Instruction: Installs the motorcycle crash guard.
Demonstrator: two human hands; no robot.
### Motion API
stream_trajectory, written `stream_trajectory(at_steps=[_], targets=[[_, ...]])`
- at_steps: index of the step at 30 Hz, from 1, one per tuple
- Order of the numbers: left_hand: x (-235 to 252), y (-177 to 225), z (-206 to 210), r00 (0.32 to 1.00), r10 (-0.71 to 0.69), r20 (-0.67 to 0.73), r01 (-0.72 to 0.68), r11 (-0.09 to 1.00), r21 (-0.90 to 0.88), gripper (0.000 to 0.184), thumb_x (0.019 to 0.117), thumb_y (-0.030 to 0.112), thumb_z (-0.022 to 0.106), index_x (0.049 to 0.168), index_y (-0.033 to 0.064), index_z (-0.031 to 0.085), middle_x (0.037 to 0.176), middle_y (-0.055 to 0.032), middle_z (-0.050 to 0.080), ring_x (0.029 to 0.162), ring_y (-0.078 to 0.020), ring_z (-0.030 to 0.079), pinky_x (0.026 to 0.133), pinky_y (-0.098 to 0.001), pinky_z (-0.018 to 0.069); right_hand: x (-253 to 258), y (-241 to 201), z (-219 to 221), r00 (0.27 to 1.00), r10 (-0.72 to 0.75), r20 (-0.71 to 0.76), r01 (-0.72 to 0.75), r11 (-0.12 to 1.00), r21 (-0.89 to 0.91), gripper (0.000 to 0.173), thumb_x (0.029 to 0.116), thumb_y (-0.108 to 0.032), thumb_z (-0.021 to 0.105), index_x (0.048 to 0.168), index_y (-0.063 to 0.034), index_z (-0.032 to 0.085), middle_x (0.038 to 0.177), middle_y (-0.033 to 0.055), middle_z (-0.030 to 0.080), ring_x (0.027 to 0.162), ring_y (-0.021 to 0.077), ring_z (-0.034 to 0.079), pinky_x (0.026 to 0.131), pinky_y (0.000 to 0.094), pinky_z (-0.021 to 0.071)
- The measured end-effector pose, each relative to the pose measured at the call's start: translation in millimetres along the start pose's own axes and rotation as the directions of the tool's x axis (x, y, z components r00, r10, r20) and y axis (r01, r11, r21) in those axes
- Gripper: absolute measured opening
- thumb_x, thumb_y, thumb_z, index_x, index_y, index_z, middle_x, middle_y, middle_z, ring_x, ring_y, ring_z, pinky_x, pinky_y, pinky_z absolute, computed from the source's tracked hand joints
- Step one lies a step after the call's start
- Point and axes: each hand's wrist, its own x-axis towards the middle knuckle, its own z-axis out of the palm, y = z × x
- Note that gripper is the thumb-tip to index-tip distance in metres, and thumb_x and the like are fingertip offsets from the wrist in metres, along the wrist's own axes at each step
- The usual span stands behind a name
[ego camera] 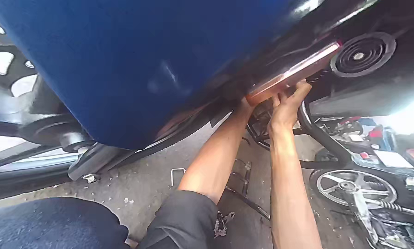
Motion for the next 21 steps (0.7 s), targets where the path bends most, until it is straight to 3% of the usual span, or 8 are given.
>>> stream_trajectory(at_steps=[2, 4, 7, 8, 11, 16, 21], targets=[[0, 0, 0, 1.000, -0.004, 0.009, 0.004, 1.000, 0.007, 0.027, 0.1078, 0.008, 0.041, 0.097, -0.0023, 0.063, 0.089, -0.0049, 0.061, 0.084, -0.0077, 0.058, 0.081, -0.0270, 0.0512, 3, 5, -3, 0.999, -0.042, 0.019, 0.043, 0.999, -0.023, 0.052, 0.1128, -0.038, 0.023, 0.149, -0.0029, 0.036, 0.143, 0.0140, 0.054, 0.130, 0.0189, 0.058, 0.108, 0.0355, 0.0516], [-1, -2, -1, 0.999, -0.029, 0.014, 0.028, 0.999, 0.026, 0.025, 0.1074, 0.009, 0.042, 0.099, -0.0022, 0.064, 0.091, -0.0056, 0.063, 0.084, -0.0080, 0.060, 0.080, -0.0270, 0.0525, 3, 7, -3, 0.998, -0.055, 0.042, 0.055, 0.998, -0.005, 0.054, 0.1131, -0.039, 0.021, 0.152, -0.0019, 0.032, 0.145, 0.0152, 0.052, 0.132, 0.0186, 0.057, 0.109, 0.0344, 0.0505], [-15, -12, -16, 0.994, -0.043, 0.096, 0.038, 0.998, 0.050, 0.032, 0.1103, 0.019, 0.043, 0.126, 0.0015, 0.064, 0.117, -0.0093, 0.067, 0.106, -0.0108, 0.063, 0.096, -0.0311, 0.0519, -5, 1, 4, 0.996, -0.029, 0.088, 0.021, 0.996, 0.088, 0.057, 0.1133, -0.040, 0.013, 0.157, -0.0038, 0.020, 0.151, 0.0157, 0.046, 0.133, 0.0179, 0.056, 0.110, 0.0326, 0.0484], [-16, -14, -15, 0.995, -0.041, 0.089, 0.037, 0.999, 0.038, 0.031, 0.1098, 0.020, 0.044, 0.127, 0.0018, 0.063, 0.119, -0.0096, 0.066, 0.108, -0.0113, 0.062, 0.097, -0.0316, 0.0517, -5, 0, 6, 0.995, -0.046, 0.086, 0.035, 0.990, 0.133, 0.055, 0.1136, -0.038, 0.014, 0.156, -0.0027, 0.020, 0.149, 0.0169, 0.046, 0.130, 0.0191, 0.058, 0.108, 0.0331, 0.0497], [-3, -11, -9, 0.999, -0.038, 0.013, 0.038, 0.999, 0.014, 0.028, 0.1078, 0.016, 0.048, 0.117, -0.0041, 0.065, 0.112, -0.0116, 0.067, 0.102, -0.0121, 0.063, 0.093, -0.0305, 0.0516, -5, 1, 5, 0.992, -0.098, 0.079, 0.085, 0.984, 0.154, 0.052, 0.1137, -0.036, 0.020, 0.153, -0.0020, 0.025, 0.141, 0.0166, 0.053, 0.121, 0.0199, 0.063, 0.104, 0.0340, 0.0528], [0, -14, -14, 0.994, 0.032, 0.105, -0.050, 0.983, 0.174, 0.033, 0.1107, 0.019, 0.042, 0.122, -0.0039, 0.063, 0.118, -0.0128, 0.066, 0.108, -0.0105, 0.062, 0.098, -0.0275, 0.0488, 0, 8, -5, 0.977, -0.172, 0.123, 0.172, 0.985, 0.013, 0.052, 0.1130, -0.034, 0.021, 0.153, -0.0018, 0.025, 0.143, 0.0151, 0.049, 0.126, 0.0172, 0.060, 0.106, 0.0320, 0.0521], [-5, -18, -21, 0.989, 0.101, 0.104, -0.121, 0.973, 0.199, 0.033, 0.1102, 0.022, 0.045, 0.123, -0.0020, 0.064, 0.118, -0.0117, 0.068, 0.111, -0.0096, 0.063, 0.101, -0.0264, 0.0486, -10, 10, -19, 0.984, -0.101, 0.150, 0.118, 0.987, -0.112, 0.054, 0.1135, -0.038, 0.021, 0.160, -0.0105, 0.020, 0.154, 0.0057, 0.047, 0.138, 0.0127, 0.051, 0.116, 0.0338, 0.0447]])
